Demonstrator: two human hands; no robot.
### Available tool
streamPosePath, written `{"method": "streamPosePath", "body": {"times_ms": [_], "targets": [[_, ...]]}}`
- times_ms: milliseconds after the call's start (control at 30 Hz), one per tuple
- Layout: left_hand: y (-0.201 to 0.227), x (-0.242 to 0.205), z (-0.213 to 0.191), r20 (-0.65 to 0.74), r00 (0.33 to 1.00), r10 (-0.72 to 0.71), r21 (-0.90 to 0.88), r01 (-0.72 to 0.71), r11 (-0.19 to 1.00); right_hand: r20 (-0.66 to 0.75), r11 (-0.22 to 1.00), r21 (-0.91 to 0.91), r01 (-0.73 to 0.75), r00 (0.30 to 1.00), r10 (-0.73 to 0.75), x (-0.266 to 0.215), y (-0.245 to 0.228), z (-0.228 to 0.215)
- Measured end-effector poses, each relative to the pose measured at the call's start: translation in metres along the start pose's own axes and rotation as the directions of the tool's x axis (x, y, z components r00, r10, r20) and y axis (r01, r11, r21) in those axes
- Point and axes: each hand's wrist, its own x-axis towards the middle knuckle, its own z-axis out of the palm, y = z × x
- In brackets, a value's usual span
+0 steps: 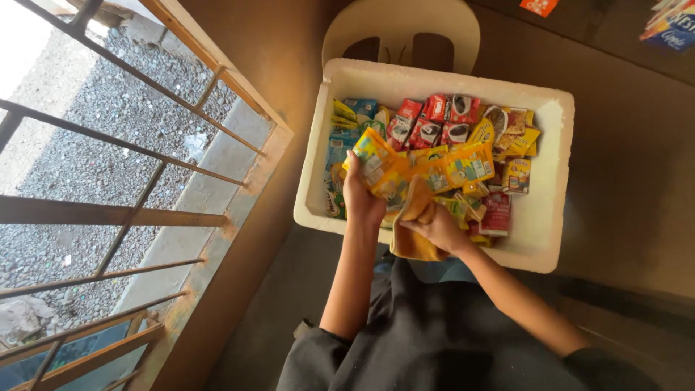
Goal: The recorder wipes down beverage and seasoning powder packets with a cloth inside a container and then organizes them onto a shelf.
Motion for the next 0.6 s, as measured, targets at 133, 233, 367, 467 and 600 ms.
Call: {"method": "streamPosePath", "body": {"times_ms": [133,233,367,467,600], "targets": [[-0.004,0.004,-0.006,0.107,0.994,0.004,0.227,-0.029,0.973,-0.056,0.967,0.054,0.248,0.968,-0.245,0.012,0.04,-0.004],[-0.016,0.002,-0.017,0.054,0.956,-0.287,0.167,0.274,0.947,-0.153,0.912,0.282,0.299,0.952,-0.264,0.011,0.008,-0.025],[-0.041,-0.004,-0.025,0.098,0.91,-0.403,0.119,0.391,0.913,-0.312,0.986,0.127,0.105,0.948,-0.061,0.015,0.013,-0.035],[-0.071,0.001,-0.042,-0.017,0.953,-0.302,0.222,0.298,0.928,-0.393,0.979,0.193,0.057,0.919,0.024,0.013,0.005,-0.041],[-0.064,0.001,-0.008,-0.149,0.971,-0.186,0.165,0.21,0.964,-0.126,0.83,0.557,0.036,0.991,0.042,0.0,-0.004,-0.041]]}}
